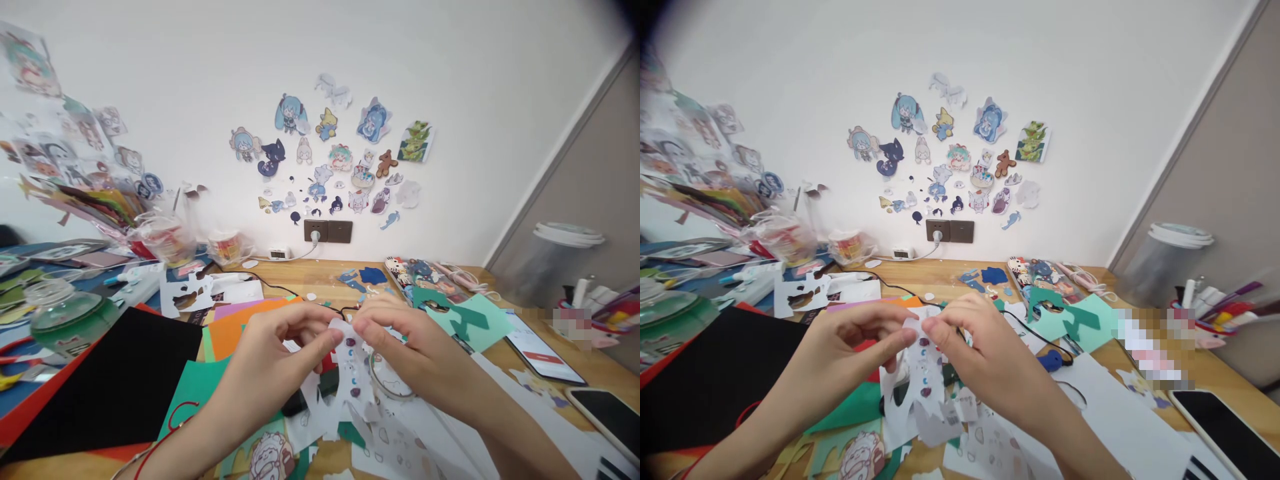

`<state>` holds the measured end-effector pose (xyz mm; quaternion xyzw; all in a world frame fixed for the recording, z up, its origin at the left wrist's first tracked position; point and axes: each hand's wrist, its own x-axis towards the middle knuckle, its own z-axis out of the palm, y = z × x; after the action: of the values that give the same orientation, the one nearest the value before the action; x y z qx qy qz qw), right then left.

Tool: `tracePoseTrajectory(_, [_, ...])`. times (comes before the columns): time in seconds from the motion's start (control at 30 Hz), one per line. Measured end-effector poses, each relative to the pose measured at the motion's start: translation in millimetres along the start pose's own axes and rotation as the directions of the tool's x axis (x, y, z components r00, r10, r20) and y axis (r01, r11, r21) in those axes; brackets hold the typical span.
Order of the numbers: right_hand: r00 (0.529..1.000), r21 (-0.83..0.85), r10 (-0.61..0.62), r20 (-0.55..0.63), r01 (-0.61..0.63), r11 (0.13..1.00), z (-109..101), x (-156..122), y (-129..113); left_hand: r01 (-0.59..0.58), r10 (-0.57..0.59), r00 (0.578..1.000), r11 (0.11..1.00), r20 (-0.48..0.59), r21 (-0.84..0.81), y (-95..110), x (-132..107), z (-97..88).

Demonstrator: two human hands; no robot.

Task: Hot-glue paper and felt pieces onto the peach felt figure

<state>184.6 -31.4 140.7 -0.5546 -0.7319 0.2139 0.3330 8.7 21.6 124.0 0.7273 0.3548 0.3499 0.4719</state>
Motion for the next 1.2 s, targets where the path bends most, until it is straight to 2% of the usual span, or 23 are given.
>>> tracePoseTrajectory(0.23, [0.999, 0.033, 0.016, -0.03, -0.015, 0.999, -1, -2, 1, 0.006, -0.006, 1.0, 1.0, 0.008, 0.001, 0, 0, 0.6])
tracePoseTrajectory(0.37, [0.992, 0.034, 0.065, -0.106, -0.061, 0.998, 0, -3, 4, 0.005, -0.005, 1.0, 1.0, -0.002, 0.004, -1, 0, 0.7])
tracePoseTrajectory(0.53, [0.965, -0.022, 0.015, -0.261, -0.021, 1.0, -2, -2, 6, 0.004, -0.005, 0.999, 1.0, -0.043, -0.018, -2, -1, 0.8])
tracePoseTrajectory(0.67, [0.947, -0.021, 0.05, -0.318, -0.06, 0.998, -5, -1, 6, 0.005, -0.011, 0.997, 0.998, -0.08, -0.067, -1, 0, -0.5])
tracePoseTrajectory(0.77, [0.964, 0.02, 0.084, -0.251, -0.081, 0.996, -6, 1, 7, 0.004, -0.018, 0.996, 0.988, -0.085, -0.157, 1, 4, -1.4])
tracePoseTrajectory(0.87, [0.986, 0.017, 0.062, -0.154, -0.06, 0.998, -3, 1, 6, 0.009, -0.024, 0.997, 0.975, -0.068, -0.221, 2, 6, -1.3])
tracePoseTrajectory(1.03, [0.988, -0.001, -0.056, -0.142, 0.056, 0.998, 1, -9, -4, -0.002, -0.012, 0.999, 0.963, -0.051, -0.27, 9, -6, -1.4])
tracePoseTrajectory(1.13, [0.987, 0.025, -0.139, -0.076, 0.141, 0.99, -2, -16, -11, -0.059, 0.052, 0.998, 0.973, -0.036, -0.225, 15, -20, -1.9])
tracePoseTrajectory(1.2, [0.98, 0.064, -0.197, -0.017, 0.197, 0.978, -5, -19, -14, -0.125, 0.11, 0.989, 0.977, -0.097, -0.175, 18, -30, -1.2])
